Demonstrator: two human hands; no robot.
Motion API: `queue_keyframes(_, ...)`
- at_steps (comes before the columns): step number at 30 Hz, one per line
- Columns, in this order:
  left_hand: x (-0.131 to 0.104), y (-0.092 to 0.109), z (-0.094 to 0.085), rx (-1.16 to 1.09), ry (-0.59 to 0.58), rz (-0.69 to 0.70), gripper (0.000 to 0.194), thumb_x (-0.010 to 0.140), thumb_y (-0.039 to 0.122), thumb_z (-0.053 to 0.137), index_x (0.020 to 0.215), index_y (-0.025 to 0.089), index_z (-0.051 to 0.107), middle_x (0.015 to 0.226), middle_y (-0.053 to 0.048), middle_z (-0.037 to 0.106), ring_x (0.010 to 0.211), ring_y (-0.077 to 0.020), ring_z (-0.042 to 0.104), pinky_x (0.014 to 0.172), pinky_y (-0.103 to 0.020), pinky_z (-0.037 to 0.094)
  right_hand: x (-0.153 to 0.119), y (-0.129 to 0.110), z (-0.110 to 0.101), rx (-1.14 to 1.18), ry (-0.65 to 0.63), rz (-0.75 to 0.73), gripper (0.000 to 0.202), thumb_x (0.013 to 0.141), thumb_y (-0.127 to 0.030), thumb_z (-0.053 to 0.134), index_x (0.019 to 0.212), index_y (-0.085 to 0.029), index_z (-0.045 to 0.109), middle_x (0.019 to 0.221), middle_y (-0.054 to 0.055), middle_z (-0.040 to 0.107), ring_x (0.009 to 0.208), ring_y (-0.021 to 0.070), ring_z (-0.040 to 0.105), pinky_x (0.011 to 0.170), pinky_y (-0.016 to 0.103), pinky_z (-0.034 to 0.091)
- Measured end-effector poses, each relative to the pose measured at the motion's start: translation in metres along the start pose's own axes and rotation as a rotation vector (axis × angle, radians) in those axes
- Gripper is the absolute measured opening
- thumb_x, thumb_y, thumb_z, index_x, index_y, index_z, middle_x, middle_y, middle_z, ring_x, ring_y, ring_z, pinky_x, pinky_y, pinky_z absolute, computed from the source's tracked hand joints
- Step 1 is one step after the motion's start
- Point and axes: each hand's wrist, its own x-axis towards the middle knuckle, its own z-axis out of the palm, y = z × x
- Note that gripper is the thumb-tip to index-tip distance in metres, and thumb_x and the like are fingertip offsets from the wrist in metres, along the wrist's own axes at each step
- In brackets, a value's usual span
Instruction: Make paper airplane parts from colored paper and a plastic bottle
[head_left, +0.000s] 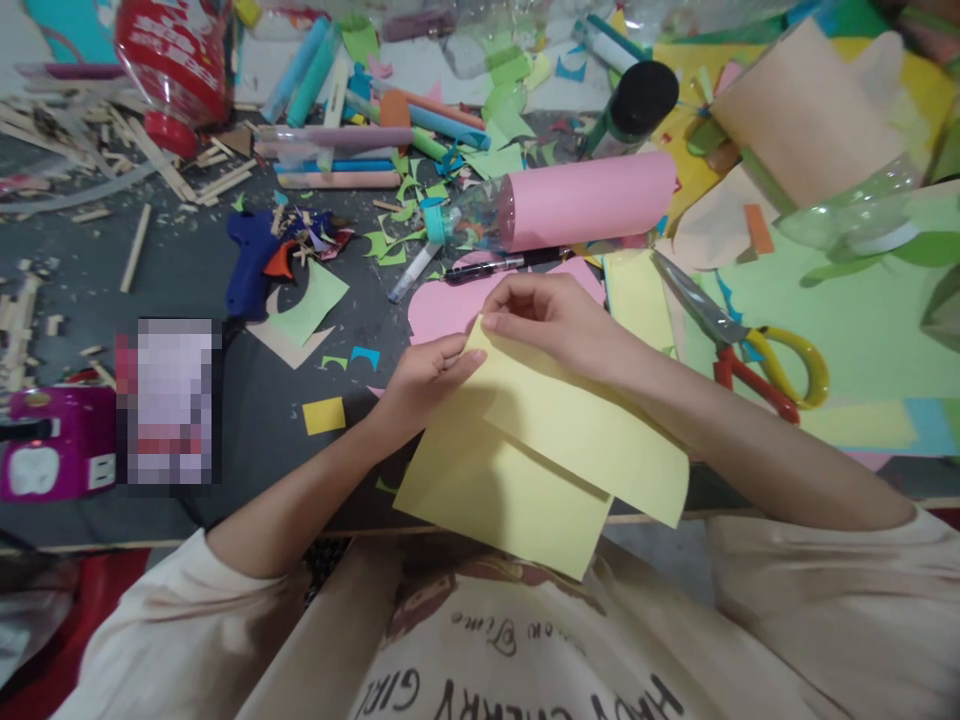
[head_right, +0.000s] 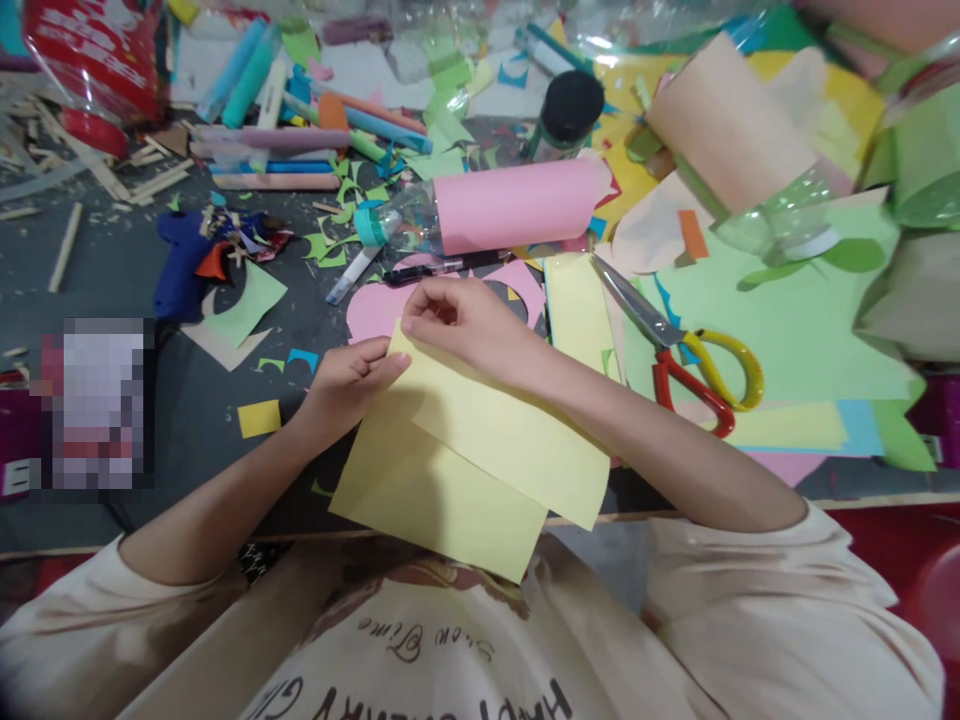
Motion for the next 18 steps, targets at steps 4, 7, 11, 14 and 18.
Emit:
queue_keyframes(4,0.0002,-0.0003,0.0001,0.001,-0.002,0.024,0.028,0.076,0.041,0.047,0.059,0.02,0.039,0.055,0.007,0.028,0.054,-0.0075,0.024,0.051,-0.021,0.024,0.002,0.0002,0.0004,0.034,0.001,0.032,0.008,0.079,-0.019,0.06,0.071,-0.018,0.058,0.071,-0.001,0.058,0.069,0.0128,0.052,0.068,0.027,0.041)
queue_keyframes(7,0.0007,-0.001,-0.0001,0.011,-0.005,0.016,0.029,0.075,0.043,0.047,0.06,0.02,0.039,0.055,0.006,0.03,0.055,-0.008,0.026,0.051,-0.021,0.023,0.0034,0.0005,0.0006,0.05,0.01,0.037,0.008,0.078,-0.016,0.06,0.07,-0.018,0.058,0.068,-0.001,0.057,0.068,0.0126,0.051,0.068,0.028,0.041)
queue_keyframes(11,0.0007,-0.0017,-0.0002,0.005,-0.016,-0.019,0.029,0.075,0.045,0.047,0.062,0.02,0.042,0.056,0.006,0.034,0.055,-0.0084,0.028,0.05,-0.021,0.022,0.0044,0.0018,0.0008,0.068,0.007,0.037,0.008,0.076,-0.015,0.06,0.069,-0.019,0.057,0.067,-0.002,0.057,0.068,0.0126,0.051,0.067,0.027,0.042)
queue_keyframes(14,0.0004,-0.0019,-0.0002,-0.002,-0.015,-0.016,0.029,0.075,0.045,0.048,0.062,0.02,0.044,0.056,0.006,0.033,0.055,-0.0083,0.027,0.049,-0.021,0.021,0.0046,0.0019,0.0008,0.058,0.013,0.013,0.009,0.075,-0.016,0.061,0.068,-0.019,0.057,0.067,-0.002,0.057,0.068,0.0125,0.051,0.066,0.027,0.041)
queue_keyframes(18,0.0002,-0.0024,0.0003,0.013,-0.005,0.005,0.029,0.075,0.044,0.047,0.061,0.019,0.044,0.055,0.006,0.031,0.054,-0.0079,0.025,0.049,-0.021,0.021,0.0038,0.0,0.0,0.022,0.012,-0.006,0.01,0.077,-0.019,0.06,0.067,-0.019,0.057,0.066,-0.001,0.055,0.068,0.0125,0.049,0.066,0.027,0.039)
